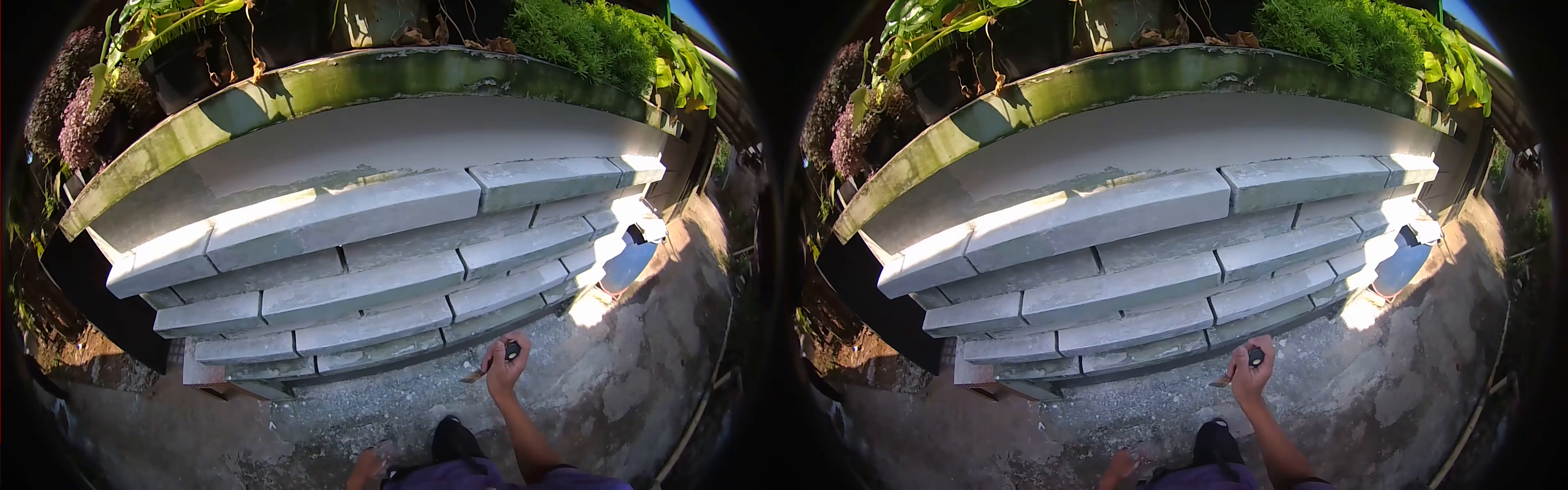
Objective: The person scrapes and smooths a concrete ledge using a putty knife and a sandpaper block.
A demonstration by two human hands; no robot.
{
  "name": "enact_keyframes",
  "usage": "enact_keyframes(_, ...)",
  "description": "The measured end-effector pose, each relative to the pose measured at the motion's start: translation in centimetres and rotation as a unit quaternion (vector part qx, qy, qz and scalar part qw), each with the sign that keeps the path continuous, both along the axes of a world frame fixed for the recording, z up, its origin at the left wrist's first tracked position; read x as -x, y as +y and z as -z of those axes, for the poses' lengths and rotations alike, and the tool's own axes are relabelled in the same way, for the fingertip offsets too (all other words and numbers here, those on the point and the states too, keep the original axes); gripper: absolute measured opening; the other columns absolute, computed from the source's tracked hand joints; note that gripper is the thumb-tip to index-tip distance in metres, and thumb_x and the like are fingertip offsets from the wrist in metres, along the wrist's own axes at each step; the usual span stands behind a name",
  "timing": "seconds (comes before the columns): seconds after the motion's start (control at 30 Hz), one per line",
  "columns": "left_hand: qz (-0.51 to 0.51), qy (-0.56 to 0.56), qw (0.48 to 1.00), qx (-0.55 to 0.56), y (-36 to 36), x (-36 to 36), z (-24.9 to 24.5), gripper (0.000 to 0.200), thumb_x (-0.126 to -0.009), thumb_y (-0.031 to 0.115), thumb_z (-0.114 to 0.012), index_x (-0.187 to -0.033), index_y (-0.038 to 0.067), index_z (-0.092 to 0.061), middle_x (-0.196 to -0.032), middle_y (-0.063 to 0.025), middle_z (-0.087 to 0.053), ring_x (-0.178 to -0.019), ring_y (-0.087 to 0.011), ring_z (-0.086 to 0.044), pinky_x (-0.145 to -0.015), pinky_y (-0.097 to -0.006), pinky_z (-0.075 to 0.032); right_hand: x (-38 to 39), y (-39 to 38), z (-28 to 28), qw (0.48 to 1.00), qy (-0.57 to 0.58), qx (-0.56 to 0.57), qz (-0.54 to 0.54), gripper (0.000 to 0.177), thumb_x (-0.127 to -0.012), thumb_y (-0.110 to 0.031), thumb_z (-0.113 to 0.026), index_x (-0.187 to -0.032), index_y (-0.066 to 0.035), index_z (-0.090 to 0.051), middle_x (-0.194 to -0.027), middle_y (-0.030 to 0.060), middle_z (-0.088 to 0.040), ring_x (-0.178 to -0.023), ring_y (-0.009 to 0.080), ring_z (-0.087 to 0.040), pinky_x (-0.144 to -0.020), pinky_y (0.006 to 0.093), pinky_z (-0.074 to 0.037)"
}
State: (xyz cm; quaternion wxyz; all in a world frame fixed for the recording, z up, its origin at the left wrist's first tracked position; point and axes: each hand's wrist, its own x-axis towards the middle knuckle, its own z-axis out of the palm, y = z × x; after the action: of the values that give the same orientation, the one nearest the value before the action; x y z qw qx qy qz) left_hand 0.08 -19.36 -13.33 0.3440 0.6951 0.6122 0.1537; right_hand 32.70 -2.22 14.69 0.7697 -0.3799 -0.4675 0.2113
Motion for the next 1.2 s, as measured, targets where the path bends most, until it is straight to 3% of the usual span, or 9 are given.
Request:
enact_keyframes(0.27,-0.137,-0.053,0.987,0.063,8.9,0.0,-7.1,0.037,-0.089,0.026,-0.063,-0.124,0.014,-0.063,-0.102,-0.0204,-0.069,-0.094,-0.0379,-0.067,-0.083,-0.0414,-0.053,0.7,17.9,-24.2,0.916,-0.074,-0.393,-0.029,0.021,-0.097,-0.019,-0.058,-0.093,-0.005,-0.043,-0.073,0.005,-0.044,-0.051,0.0096,-0.047,-0.042,0.0222,-0.04)
enact_keyframes(0.33,-0.152,-0.1,0.983,-0.025,11.6,-2.2,-11.8,0.037,-0.089,0.021,-0.062,-0.125,0.01,-0.062,-0.109,-0.0194,-0.068,-0.102,-0.0355,-0.066,-0.089,-0.0387,-0.05,1.7,21.9,-27.7,0.888,-0.092,-0.449,-0.03,0.025,-0.097,-0.022,-0.058,-0.084,-0.005,-0.047,-0.066,0.003,-0.048,-0.052,0.0097,-0.048,-0.042,0.0221,-0.036)
enact_keyframes(0.53,-0.175,-0.131,0.974,-0.056,16.8,-5.2,-10.1,0.038,-0.09,0.013,-0.061,-0.127,0.005,-0.06,-0.123,-0.0195,-0.063,-0.118,-0.0304,-0.059,-0.101,-0.0357,-0.043,6.4,32.8,-26.4,0.852,-0.214,-0.468,0.098,0.023,-0.096,-0.021,-0.061,-0.081,-0.005,-0.055,-0.064,0.0013,-0.049,-0.054,0.012,-0.043,-0.044,0.0247,-0.031)
enact_keyframes(0.67,-0.18,-0.181,0.966,-0.033,18.9,-7.1,-12.2,0.039,-0.09,0.011,-0.06,-0.128,0.006,-0.059,-0.124,-0.02,-0.062,-0.12,-0.0282,-0.058,-0.101,-0.0348,-0.042,5.9,30.9,-28.2,0.841,-0.074,-0.535,-0.011,0.025,-0.098,-0.021,-0.058,-0.079,-0.005,-0.054,-0.063,0.0007,-0.048,-0.05,0.0094,-0.041,-0.042,0.0238,-0.031)
enact_keyframes(0.8,-0.181,-0.22,0.959,-0.007,20.2,-7.3,-12.1,0.042,-0.087,0.006,-0.058,-0.129,0.004,-0.058,-0.125,-0.02,-0.062,-0.12,-0.0282,-0.057,-0.102,-0.0348,-0.04,5.6,33.3,-26.8,0.888,-0.193,-0.411,0.074,0.03,-0.101,-0.023,-0.05,-0.077,-0.005,-0.052,-0.06,-0.0008,-0.047,-0.048,0.0074,-0.043,-0.04,0.0217,-0.031)
enact_keyframes(0.87,-0.175,-0.225,0.958,-0.028,21.0,-7.1,-13.5,0.043,-0.085,0.003,-0.056,-0.129,0.002,-0.058,-0.127,-0.0203,-0.061,-0.122,-0.0282,-0.055,-0.105,-0.0349,-0.038,5.7,32.2,-27.6,0.875,-0.09,-0.474,0.04,0.03,-0.101,-0.022,-0.05,-0.077,-0.005,-0.052,-0.06,-0.0001,-0.046,-0.048,0.0082,-0.043,-0.041,0.0219,-0.031)
enact_keyframes(0.93,-0.168,-0.225,0.954,-0.104,22.6,-6.4,-14.3,0.046,-0.084,0.003,-0.056,-0.13,-0.001,-0.056,-0.132,-0.021,-0.056,-0.126,-0.0293,-0.052,-0.107,-0.0362,-0.036,5.9,31.5,-27.9,0.864,-0.037,-0.501,0.043,0.03,-0.102,-0.022,-0.05,-0.077,-0.004,-0.051,-0.06,0.0005,-0.046,-0.048,0.0083,-0.043,-0.041,0.022,-0.031)
enact_keyframes(1.0,-0.171,-0.252,0.938,-0.163,23.6,-5.7,-16.2,0.049,-0.083,0.003,-0.055,-0.132,-0.002,-0.053,-0.139,-0.0215,-0.05,-0.131,-0.0303,-0.046,-0.11,-0.0376,-0.031,5.5,35.1,-25.5,0.867,-0.192,-0.432,0.157,0.031,-0.102,-0.022,-0.048,-0.077,-0.003,-0.05,-0.059,0.0017,-0.047,-0.048,0.0089,-0.044,-0.038,0.022,-0.031)
enact_keyframes(1.2,-0.327,-0.236,0.819,-0.408,27.6,-2.9,-20.2,0.065,-0.086,0.006,-0.06,-0.144,-0.007,-0.033,-0.152,-0.0217,-0.032,-0.143,-0.0287,-0.027,-0.117,-0.0382,-0.017,5.6,32.1,-27.5,0.868,-0.098,-0.475,0.102,0.031,-0.103,-0.023,-0.045,-0.081,-0.002,-0.049,-0.059,0.0028,-0.046,-0.043,0.0089,-0.043,-0.036,0.0218,-0.032)
